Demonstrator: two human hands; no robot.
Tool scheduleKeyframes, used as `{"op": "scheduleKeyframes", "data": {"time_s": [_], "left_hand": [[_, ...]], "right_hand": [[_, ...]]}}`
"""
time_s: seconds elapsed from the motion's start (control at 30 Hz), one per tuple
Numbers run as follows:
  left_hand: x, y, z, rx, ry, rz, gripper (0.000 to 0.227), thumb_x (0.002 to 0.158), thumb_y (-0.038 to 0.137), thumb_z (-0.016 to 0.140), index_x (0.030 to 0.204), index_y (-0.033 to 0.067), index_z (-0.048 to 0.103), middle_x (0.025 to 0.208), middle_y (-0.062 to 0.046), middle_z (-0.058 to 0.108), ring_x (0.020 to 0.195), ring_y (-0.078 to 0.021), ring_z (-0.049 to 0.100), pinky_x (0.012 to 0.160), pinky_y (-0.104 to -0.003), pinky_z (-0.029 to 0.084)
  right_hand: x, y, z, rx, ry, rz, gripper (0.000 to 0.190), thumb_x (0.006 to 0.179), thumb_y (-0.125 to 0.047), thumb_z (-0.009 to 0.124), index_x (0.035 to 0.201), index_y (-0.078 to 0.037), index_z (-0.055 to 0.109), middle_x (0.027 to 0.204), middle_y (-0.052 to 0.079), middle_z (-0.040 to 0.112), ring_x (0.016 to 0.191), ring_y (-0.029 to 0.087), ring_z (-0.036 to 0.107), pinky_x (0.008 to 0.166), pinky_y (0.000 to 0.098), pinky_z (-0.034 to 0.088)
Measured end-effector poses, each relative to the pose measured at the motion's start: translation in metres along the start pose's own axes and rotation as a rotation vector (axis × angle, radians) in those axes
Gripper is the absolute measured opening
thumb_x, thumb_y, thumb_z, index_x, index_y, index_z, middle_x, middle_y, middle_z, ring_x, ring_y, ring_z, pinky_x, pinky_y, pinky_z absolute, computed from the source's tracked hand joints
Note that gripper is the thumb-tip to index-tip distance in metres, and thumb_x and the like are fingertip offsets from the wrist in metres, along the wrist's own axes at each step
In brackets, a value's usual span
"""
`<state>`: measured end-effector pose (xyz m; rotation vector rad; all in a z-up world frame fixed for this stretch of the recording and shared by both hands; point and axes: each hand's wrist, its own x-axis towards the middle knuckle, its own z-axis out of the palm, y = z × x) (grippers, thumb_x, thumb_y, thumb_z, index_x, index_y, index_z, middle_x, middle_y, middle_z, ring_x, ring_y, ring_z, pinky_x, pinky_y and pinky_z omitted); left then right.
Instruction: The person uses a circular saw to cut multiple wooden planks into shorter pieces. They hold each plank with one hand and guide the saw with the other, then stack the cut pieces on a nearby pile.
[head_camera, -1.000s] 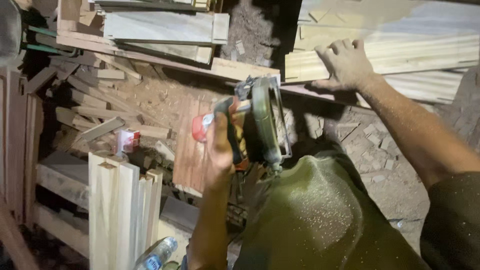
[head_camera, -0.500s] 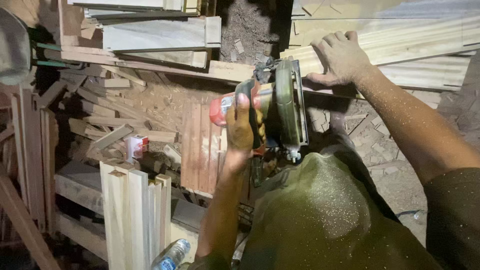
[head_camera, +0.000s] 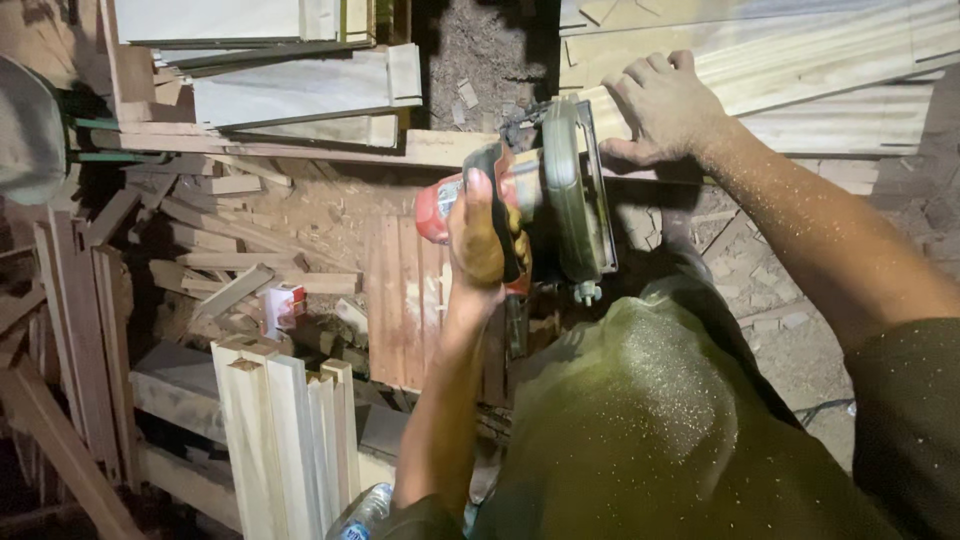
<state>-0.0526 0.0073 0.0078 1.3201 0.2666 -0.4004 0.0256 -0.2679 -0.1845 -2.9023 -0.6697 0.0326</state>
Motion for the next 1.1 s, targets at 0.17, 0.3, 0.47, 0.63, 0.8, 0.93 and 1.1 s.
{"op": "scheduleKeyframes", "data": {"time_s": [0.17, 0.3, 0.47, 0.63, 0.8, 0.93, 1.1], "left_hand": [[0.005, 0.007, 0.003, 0.038, -0.044, 0.049, 0.057, 0.101, 0.064, 0.049, 0.094, 0.0088, 0.059, 0.062, 0.005, 0.043, 0.045, -0.0069, 0.038, 0.040, -0.025, 0.031], [0.007, 0.009, 0.004, 0.017, -0.023, 0.011, 0.056, 0.101, 0.064, 0.050, 0.090, 0.0092, 0.056, 0.061, 0.004, 0.043, 0.043, -0.0082, 0.038, 0.039, -0.026, 0.032], [0.010, 0.011, 0.006, 0.015, -0.020, 0.051, 0.052, 0.101, 0.062, 0.050, 0.094, 0.0106, 0.058, 0.062, 0.005, 0.043, 0.045, -0.0075, 0.037, 0.040, -0.025, 0.030], [0.012, 0.014, 0.007, 0.048, -0.033, 0.042, 0.057, 0.104, 0.062, 0.048, 0.085, 0.0084, 0.053, 0.059, 0.004, 0.041, 0.042, -0.0077, 0.038, 0.037, -0.026, 0.032], [0.013, 0.018, 0.009, 0.050, -0.052, 0.078, 0.052, 0.104, 0.060, 0.046, 0.090, 0.0104, 0.056, 0.062, 0.005, 0.042, 0.046, -0.0065, 0.037, 0.041, -0.024, 0.031], [0.017, 0.019, 0.008, 0.063, -0.043, 0.057, 0.053, 0.105, 0.059, 0.045, 0.088, 0.0107, 0.056, 0.060, 0.005, 0.042, 0.044, -0.0069, 0.037, 0.039, -0.025, 0.031], [0.022, 0.018, 0.007, 0.047, -0.069, 0.067, 0.053, 0.107, 0.059, 0.045, 0.088, 0.0109, 0.055, 0.062, 0.005, 0.041, 0.045, -0.0072, 0.037, 0.040, -0.025, 0.031]], "right_hand": [[0.002, 0.002, -0.001, -0.013, -0.001, -0.012, 0.090, 0.088, -0.079, 0.052, 0.143, -0.007, 0.052, 0.125, 0.020, 0.062, 0.124, 0.033, 0.056, 0.107, 0.0550, 0.038], [0.001, 0.002, 0.004, -0.011, -0.013, -0.012, 0.092, 0.088, -0.080, 0.052, 0.144, -0.007, 0.051, 0.125, 0.021, 0.062, 0.123, 0.033, 0.056, 0.106, 0.0554, 0.038], [0.005, 0.005, 0.008, -0.007, -0.011, -0.022, 0.093, 0.087, -0.081, 0.050, 0.143, -0.007, 0.051, 0.125, 0.021, 0.062, 0.123, 0.033, 0.056, 0.106, 0.0562, 0.037], [0.003, 0.006, 0.009, -0.009, -0.055, -0.014, 0.091, 0.090, -0.083, 0.046, 0.141, -0.008, 0.051, 0.123, 0.020, 0.062, 0.121, 0.031, 0.058, 0.108, 0.0575, 0.037], [0.002, 0.004, 0.004, 0.026, 0.008, -0.021, 0.091, 0.088, -0.082, 0.050, 0.141, -0.007, 0.051, 0.122, 0.020, 0.062, 0.121, 0.033, 0.057, 0.106, 0.0565, 0.038], [0.001, 0.002, 0.001, 0.026, 0.008, -0.020, 0.089, 0.088, -0.080, 0.052, 0.140, -0.007, 0.052, 0.122, 0.020, 0.062, 0.121, 0.033, 0.057, 0.106, 0.0567, 0.038], [0.002, 0.001, -0.002, 0.045, -0.006, -0.012, 0.088, 0.087, -0.079, 0.053, 0.138, -0.007, 0.053, 0.120, 0.019, 0.062, 0.120, 0.034, 0.057, 0.105, 0.0567, 0.038]]}}
